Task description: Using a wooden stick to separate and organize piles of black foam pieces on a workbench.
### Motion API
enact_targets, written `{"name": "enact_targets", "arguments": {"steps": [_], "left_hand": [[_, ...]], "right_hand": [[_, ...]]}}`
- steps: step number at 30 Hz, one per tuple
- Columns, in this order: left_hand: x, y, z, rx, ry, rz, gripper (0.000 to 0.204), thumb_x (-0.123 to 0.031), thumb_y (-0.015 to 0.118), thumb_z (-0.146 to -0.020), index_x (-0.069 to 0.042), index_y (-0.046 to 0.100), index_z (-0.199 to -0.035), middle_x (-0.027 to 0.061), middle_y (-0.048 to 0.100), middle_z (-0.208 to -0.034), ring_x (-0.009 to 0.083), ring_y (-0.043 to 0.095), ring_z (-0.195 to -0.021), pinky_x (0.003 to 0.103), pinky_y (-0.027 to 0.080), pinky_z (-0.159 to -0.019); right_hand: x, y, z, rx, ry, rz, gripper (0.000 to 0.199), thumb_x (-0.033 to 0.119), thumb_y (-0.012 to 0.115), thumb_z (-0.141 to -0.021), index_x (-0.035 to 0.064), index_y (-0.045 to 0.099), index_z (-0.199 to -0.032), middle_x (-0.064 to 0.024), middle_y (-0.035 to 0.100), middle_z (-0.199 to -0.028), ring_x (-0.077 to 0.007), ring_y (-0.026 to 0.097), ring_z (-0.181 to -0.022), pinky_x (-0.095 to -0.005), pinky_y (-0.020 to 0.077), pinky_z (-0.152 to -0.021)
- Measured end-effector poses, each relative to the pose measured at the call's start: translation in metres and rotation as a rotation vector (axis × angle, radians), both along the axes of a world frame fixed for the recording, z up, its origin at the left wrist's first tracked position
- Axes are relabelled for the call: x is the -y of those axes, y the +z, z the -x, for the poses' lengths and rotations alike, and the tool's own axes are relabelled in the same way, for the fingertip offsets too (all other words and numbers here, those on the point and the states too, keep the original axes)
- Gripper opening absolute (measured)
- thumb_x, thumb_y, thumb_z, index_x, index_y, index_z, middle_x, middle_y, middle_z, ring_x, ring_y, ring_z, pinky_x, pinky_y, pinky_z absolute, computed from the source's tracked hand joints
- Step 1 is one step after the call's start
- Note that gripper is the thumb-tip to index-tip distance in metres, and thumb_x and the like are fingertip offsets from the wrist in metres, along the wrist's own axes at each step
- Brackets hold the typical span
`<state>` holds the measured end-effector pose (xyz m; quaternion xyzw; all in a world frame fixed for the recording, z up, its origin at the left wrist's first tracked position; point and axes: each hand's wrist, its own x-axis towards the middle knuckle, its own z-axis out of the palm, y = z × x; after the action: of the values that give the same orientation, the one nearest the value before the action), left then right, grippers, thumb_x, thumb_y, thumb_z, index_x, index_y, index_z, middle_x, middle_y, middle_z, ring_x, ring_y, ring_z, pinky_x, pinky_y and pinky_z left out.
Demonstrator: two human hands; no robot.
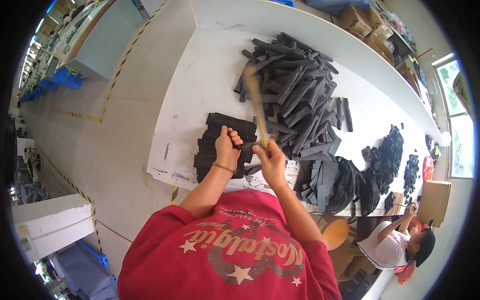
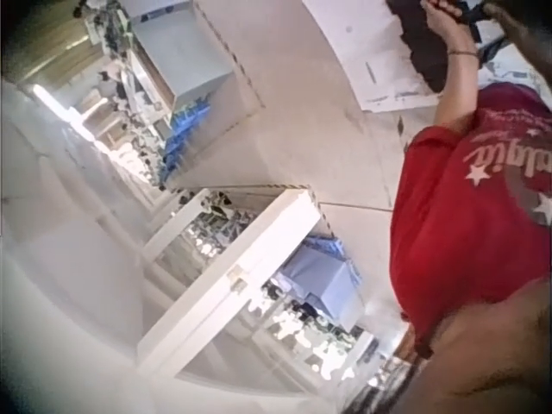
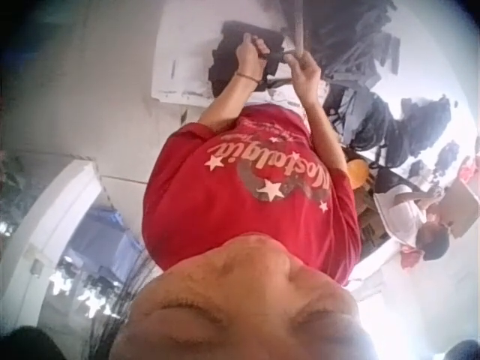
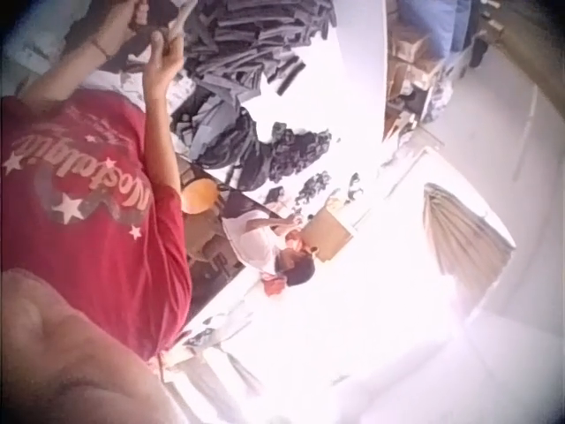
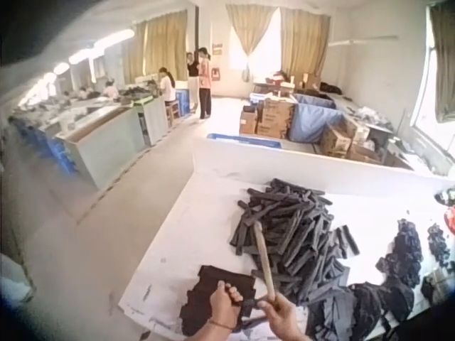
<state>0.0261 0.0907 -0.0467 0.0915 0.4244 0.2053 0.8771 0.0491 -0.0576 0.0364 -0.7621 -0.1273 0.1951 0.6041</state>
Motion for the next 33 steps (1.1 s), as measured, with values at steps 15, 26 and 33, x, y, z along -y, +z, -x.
{"name": "enact_targets", "arguments": {"steps": [15,26,33], "left_hand": [[0.061,0.050,0.051,0.392,-0.853,-0.721,0.033,-0.026,0.038,-0.102,-0.003,0.049,-0.080,0.0039,0.054,-0.061,0.0098,0.052,-0.051,0.024,0.044,-0.051],[-0.023,-0.059,0.108,-0.241,-0.877,-2.070,0.010,-0.014,0.071,-0.073,-0.007,0.064,-0.077,0.0041,0.058,-0.076,0.0249,0.057,-0.079,0.036,0.047,-0.072],[-0.052,-0.040,0.096,-0.120,-1.009,-1.606,0.007,-0.011,0.072,-0.072,-0.006,0.067,-0.074,0.0043,0.063,-0.078,0.0235,0.058,-0.080,0.034,0.048,-0.074]], "right_hand": [[-0.015,0.056,-0.080,0.188,-0.313,-0.113,0.014,0.020,0.061,-0.093,0.0074,0.060,-0.087,0.0069,0.041,-0.060,-0.0013,0.035,-0.046,-0.0184,0.0240,-0.041],[0.056,0.012,-0.121,0.438,0.024,0.337,0.020,0.015,0.057,-0.093,0.0042,0.062,-0.109,-0.0095,0.061,-0.082,-0.0147,0.056,-0.072,-0.0308,0.0449,-0.067],[0.120,-0.003,-0.054,0.701,0.637,0.704,0.019,0.015,0.064,-0.084,0.0136,0.068,-0.103,-0.0073,0.058,-0.073,-0.0278,0.060,-0.069,-0.0385,0.0486,-0.061]]}}
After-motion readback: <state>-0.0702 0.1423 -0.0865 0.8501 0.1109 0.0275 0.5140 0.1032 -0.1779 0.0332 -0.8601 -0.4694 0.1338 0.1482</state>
